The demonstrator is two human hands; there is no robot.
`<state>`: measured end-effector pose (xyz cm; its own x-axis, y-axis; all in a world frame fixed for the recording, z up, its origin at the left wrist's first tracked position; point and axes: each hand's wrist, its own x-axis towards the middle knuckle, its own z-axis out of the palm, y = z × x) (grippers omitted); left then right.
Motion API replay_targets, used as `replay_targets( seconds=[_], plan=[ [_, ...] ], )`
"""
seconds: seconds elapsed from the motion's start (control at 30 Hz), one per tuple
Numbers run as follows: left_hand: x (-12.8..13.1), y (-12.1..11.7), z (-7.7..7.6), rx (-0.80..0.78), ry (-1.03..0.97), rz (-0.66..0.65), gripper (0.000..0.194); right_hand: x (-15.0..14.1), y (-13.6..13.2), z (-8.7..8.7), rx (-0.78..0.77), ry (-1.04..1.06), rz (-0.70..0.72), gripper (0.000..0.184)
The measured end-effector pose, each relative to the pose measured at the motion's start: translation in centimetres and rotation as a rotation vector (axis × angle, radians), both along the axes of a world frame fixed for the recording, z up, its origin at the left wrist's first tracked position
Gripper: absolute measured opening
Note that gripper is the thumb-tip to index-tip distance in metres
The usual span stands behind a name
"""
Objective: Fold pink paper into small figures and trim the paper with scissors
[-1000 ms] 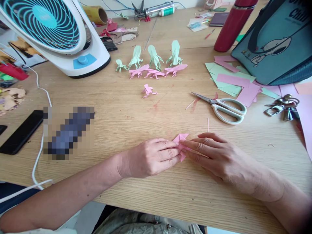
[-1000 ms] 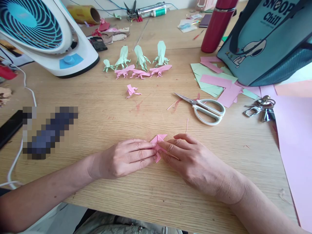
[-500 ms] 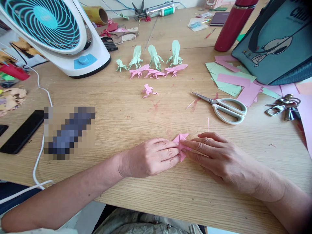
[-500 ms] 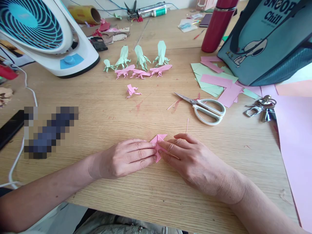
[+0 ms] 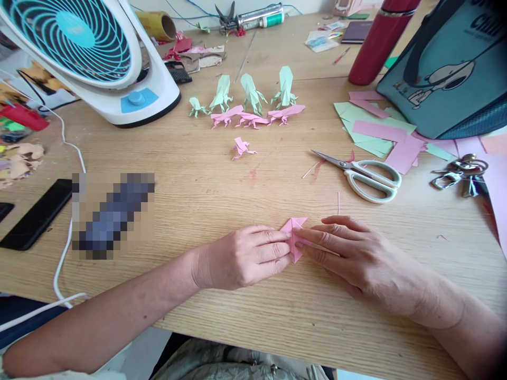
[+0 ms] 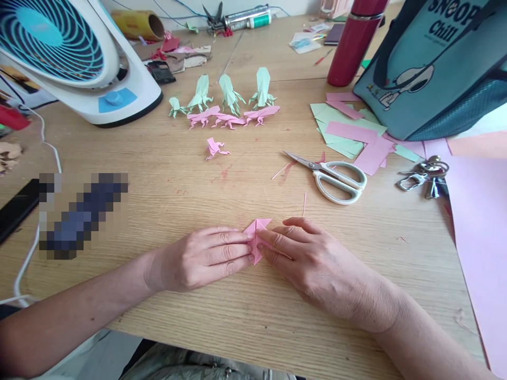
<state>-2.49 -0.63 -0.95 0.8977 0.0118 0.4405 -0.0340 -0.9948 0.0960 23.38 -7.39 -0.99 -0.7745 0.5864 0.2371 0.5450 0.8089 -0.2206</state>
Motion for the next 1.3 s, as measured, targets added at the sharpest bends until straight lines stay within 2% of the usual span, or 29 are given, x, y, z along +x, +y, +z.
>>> replay_targets(
  seconds=[0.57, 1.3],
  plan=[
    [0.08, -0.01, -0.02, -0.031, -0.025, -0.004, 0.021, -0.02, 0.02, 0.17, 0.023, 0.019, 0.010, 0.034],
    [-0.06, 0.06, -0.14, -0.031, 0.030, 0.000, 0.022, -0.36, -0.21, 0.22, -0.040, 0.017, 0.037, 0.034]
  ],
)
